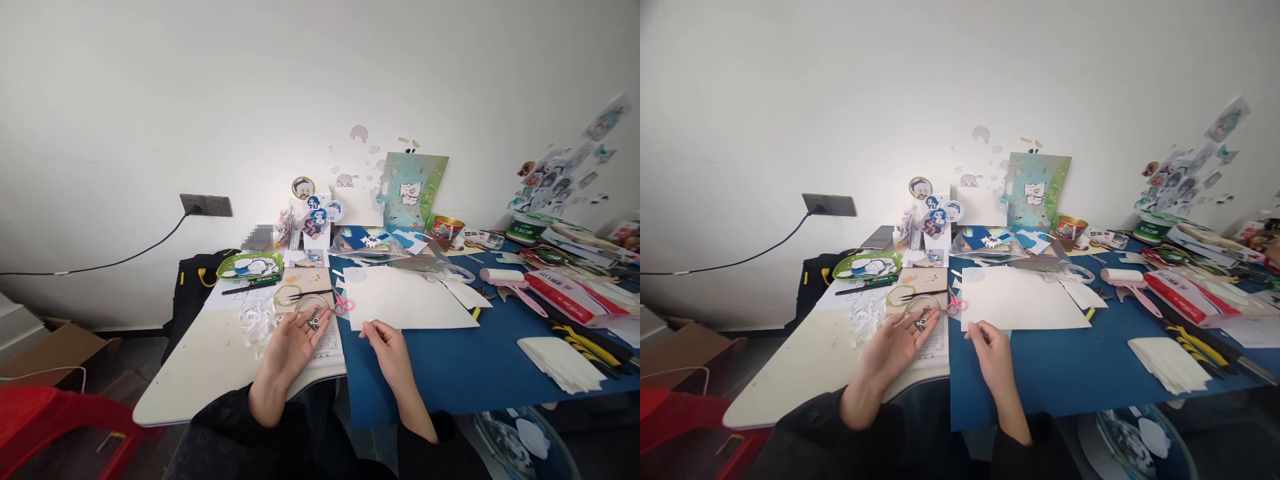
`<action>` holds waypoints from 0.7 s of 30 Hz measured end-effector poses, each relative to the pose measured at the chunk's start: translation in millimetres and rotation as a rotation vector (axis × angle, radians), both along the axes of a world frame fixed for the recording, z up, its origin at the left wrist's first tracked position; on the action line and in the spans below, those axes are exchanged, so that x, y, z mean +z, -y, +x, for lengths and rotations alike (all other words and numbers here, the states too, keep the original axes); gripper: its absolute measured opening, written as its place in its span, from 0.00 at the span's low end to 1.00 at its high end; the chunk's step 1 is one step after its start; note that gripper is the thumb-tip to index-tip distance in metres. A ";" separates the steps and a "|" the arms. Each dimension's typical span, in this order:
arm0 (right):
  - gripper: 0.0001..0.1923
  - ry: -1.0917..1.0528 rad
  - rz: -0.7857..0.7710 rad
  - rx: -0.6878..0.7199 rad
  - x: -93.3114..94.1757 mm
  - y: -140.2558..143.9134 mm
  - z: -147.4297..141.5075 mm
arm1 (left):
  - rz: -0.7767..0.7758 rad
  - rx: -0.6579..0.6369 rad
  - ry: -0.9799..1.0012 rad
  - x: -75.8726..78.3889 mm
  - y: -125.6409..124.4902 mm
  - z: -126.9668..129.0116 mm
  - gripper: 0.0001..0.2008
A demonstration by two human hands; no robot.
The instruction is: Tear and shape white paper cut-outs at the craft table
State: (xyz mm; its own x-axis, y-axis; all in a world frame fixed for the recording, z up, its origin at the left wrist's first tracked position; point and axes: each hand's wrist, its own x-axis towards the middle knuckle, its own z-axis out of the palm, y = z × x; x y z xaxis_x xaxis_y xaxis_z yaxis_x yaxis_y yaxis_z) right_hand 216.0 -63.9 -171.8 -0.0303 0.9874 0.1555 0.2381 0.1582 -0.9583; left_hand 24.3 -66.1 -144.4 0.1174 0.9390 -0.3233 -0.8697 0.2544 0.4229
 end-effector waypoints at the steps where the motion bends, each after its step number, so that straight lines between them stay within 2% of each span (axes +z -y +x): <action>1: 0.21 0.001 0.001 0.000 0.1 0.1 -0.1 | -0.001 0.001 0.001 0.3 0.1 0.1 0.22; 21: 0.21 0.023 0.018 -0.002 0.8 0.8 -0.6 | -0.018 0.009 -0.017 4.9 2.8 1.5 0.22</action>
State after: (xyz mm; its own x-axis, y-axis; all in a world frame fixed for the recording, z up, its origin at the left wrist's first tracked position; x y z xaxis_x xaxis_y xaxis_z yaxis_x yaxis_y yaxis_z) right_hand 215.4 -64.6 -171.0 -0.0319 0.9845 0.1724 0.2604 0.1748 -0.9495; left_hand 25.8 -68.9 -139.5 0.1030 0.9339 -0.3423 -0.8647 0.2542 0.4333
